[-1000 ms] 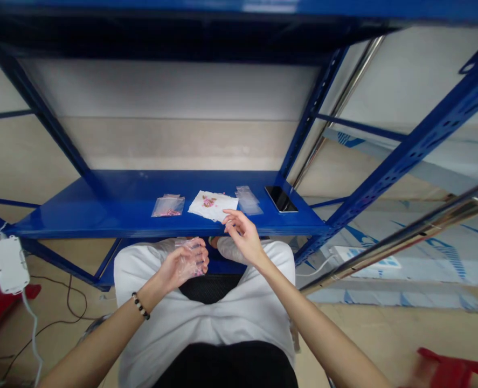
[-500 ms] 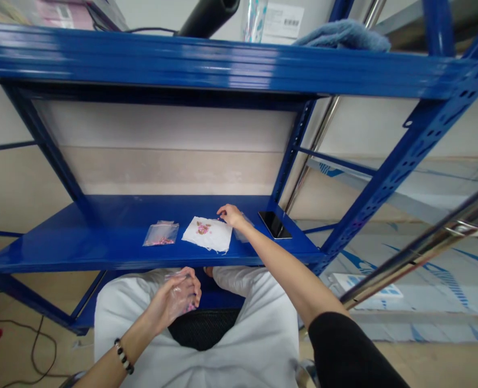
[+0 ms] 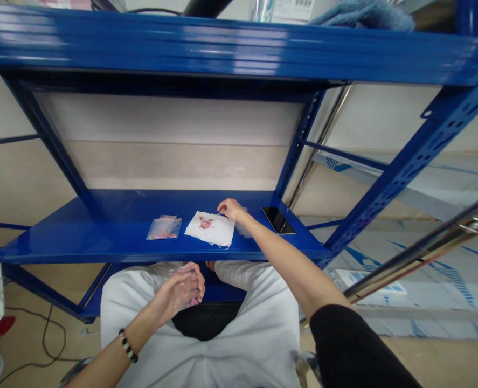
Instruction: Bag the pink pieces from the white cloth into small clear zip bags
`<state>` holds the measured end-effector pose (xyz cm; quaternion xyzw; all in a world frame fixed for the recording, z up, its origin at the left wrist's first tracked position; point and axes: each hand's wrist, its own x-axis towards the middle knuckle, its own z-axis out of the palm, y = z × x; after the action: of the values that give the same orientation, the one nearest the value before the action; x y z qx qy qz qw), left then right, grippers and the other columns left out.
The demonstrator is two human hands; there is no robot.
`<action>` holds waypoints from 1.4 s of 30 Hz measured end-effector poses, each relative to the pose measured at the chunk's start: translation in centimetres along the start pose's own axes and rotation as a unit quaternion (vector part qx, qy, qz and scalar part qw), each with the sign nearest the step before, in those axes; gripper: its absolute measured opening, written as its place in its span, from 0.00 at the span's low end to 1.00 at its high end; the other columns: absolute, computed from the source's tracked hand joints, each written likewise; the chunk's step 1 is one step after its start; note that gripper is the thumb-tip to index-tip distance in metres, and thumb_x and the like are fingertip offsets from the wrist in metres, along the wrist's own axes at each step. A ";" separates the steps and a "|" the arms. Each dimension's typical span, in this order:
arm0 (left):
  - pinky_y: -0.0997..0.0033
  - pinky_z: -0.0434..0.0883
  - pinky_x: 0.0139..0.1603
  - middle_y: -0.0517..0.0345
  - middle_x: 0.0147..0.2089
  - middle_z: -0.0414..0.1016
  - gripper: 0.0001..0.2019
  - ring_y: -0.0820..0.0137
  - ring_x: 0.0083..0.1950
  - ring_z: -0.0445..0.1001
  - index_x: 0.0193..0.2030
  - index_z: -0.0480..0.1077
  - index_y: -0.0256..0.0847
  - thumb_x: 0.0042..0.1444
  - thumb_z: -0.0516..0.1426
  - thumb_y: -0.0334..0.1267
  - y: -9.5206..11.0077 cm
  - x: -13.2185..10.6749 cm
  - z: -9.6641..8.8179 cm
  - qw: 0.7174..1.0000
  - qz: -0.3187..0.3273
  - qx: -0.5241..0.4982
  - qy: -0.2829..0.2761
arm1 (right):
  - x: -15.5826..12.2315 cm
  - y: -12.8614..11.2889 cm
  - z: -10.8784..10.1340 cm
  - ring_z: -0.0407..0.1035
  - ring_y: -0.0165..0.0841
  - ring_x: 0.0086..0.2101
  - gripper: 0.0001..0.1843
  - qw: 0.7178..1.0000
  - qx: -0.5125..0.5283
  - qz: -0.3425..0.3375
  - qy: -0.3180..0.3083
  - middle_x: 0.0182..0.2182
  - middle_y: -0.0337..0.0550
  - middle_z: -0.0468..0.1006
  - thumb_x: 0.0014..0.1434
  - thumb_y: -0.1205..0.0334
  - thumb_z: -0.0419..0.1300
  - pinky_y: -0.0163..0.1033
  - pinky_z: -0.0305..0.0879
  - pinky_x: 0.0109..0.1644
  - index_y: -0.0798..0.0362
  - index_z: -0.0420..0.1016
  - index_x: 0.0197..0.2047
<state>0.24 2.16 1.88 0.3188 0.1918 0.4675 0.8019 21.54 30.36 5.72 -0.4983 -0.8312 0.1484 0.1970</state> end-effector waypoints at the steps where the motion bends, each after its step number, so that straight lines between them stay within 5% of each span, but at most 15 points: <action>1: 0.68 0.69 0.34 0.51 0.32 0.72 0.08 0.66 0.32 0.73 0.39 0.65 0.38 0.57 0.56 0.41 -0.1 0.0 0.0 1.000 -0.001 0.002 -0.001 | 0.0 -0.2 0.0 0.75 0.33 0.32 0.09 1.000 0.001 -0.003 -0.002 0.33 0.45 0.83 0.53 0.72 0.64 0.32 0.66 0.37 0.54 0.83 0.37; 10: 0.68 0.69 0.35 0.51 0.34 0.72 0.07 0.67 0.34 0.73 0.40 0.67 0.38 0.58 0.56 0.38 -0.2 -0.1 -0.3 1.000 -0.003 0.006 -0.004 | -0.7 -2.1 -0.4 0.72 0.32 0.28 0.06 0.998 0.020 0.030 0.046 0.26 0.45 0.81 0.49 0.76 0.65 0.33 0.64 0.34 0.56 0.79 0.25; 14: 0.69 0.69 0.36 0.50 0.35 0.72 0.07 0.67 0.35 0.74 0.38 0.67 0.37 0.58 0.56 0.38 -0.1 -0.1 -0.2 1.000 -0.007 0.010 -0.011 | -2.2 -5.5 -1.8 0.73 0.35 0.33 0.07 0.988 0.048 0.041 0.139 0.33 0.51 0.82 0.57 0.70 0.59 0.36 0.66 0.39 0.59 0.80 0.35; 18: 0.69 0.69 0.35 0.50 0.34 0.72 0.08 0.67 0.34 0.73 0.35 0.68 0.35 0.56 0.58 0.39 -0.4 0.0 -0.3 0.999 -0.013 0.033 -0.031 | -9.3 -12.5 -1.0 0.72 0.33 0.33 0.09 0.961 0.188 -0.055 0.194 0.33 0.45 0.81 0.59 0.59 0.62 0.37 0.65 0.38 0.55 0.79 0.38; 20: 0.70 0.68 0.35 0.50 0.34 0.72 0.09 0.68 0.33 0.73 0.34 0.69 0.34 0.55 0.60 0.39 -0.7 0.0 -0.5 0.998 -0.013 0.056 -0.027 | -14.6 -15.8 0.6 0.72 0.33 0.32 0.10 0.945 0.281 -0.085 0.143 0.33 0.43 0.80 0.59 0.55 0.63 0.37 0.65 0.36 0.52 0.80 0.37; 23: 0.72 0.68 0.34 0.52 0.32 0.72 0.11 0.71 0.31 0.72 0.33 0.72 0.33 0.53 0.64 0.41 -1.4 0.0 -1.1 0.992 -0.003 0.124 -0.006 | -21.8 -18.2 3.6 0.68 0.29 0.24 0.11 0.913 0.402 -0.033 0.055 0.29 0.40 0.78 0.59 0.52 0.63 0.36 0.63 0.29 0.51 0.79 0.38; 26: 0.73 0.67 0.33 0.54 0.30 0.73 0.14 0.73 0.30 0.71 0.35 0.75 0.32 0.50 0.66 0.42 -2.2 -0.1 -1.7 0.978 -0.018 0.210 0.008 | -25.2 -17.5 5.9 0.68 0.31 0.25 0.12 0.897 0.434 0.033 0.081 0.26 0.40 0.76 0.57 0.51 0.65 0.37 0.62 0.29 0.52 0.79 0.36; 31: 0.73 0.67 0.34 0.49 0.33 0.76 0.17 0.69 0.33 0.75 0.39 0.74 0.32 0.53 0.64 0.47 -2.9 -0.2 -2.0 0.980 -0.087 0.179 0.009 | -24.2 -14.5 6.6 0.70 0.34 0.34 0.13 0.900 0.409 0.060 0.140 0.33 0.44 0.78 0.55 0.51 0.67 0.38 0.64 0.37 0.52 0.80 0.35; 36: 0.71 0.67 0.36 0.39 0.40 0.77 0.22 0.66 0.37 0.75 0.39 0.76 0.28 0.59 0.56 0.51 -2.8 -0.4 -1.3 0.974 -0.205 0.070 -0.064 | -23.2 -13.8 6.5 0.70 0.33 0.34 0.15 0.871 0.482 0.071 0.056 0.34 0.43 0.77 0.54 0.49 0.67 0.37 0.66 0.36 0.53 0.79 0.34; 42: 0.68 0.68 0.41 0.36 0.43 0.77 0.20 0.63 0.40 0.75 0.45 0.76 0.27 0.59 0.55 0.44 -2.3 -0.8 -0.9 0.971 -0.208 0.076 -0.094 | -23.7 -13.0 7.1 0.70 0.33 0.35 0.14 0.853 0.511 0.104 -0.007 0.35 0.43 0.78 0.54 0.51 0.67 0.37 0.65 0.38 0.54 0.79 0.38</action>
<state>0.71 0.91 -0.34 0.3744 0.2132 0.2425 0.8692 18.23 2.97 0.95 -0.4102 -0.5825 0.5756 0.4015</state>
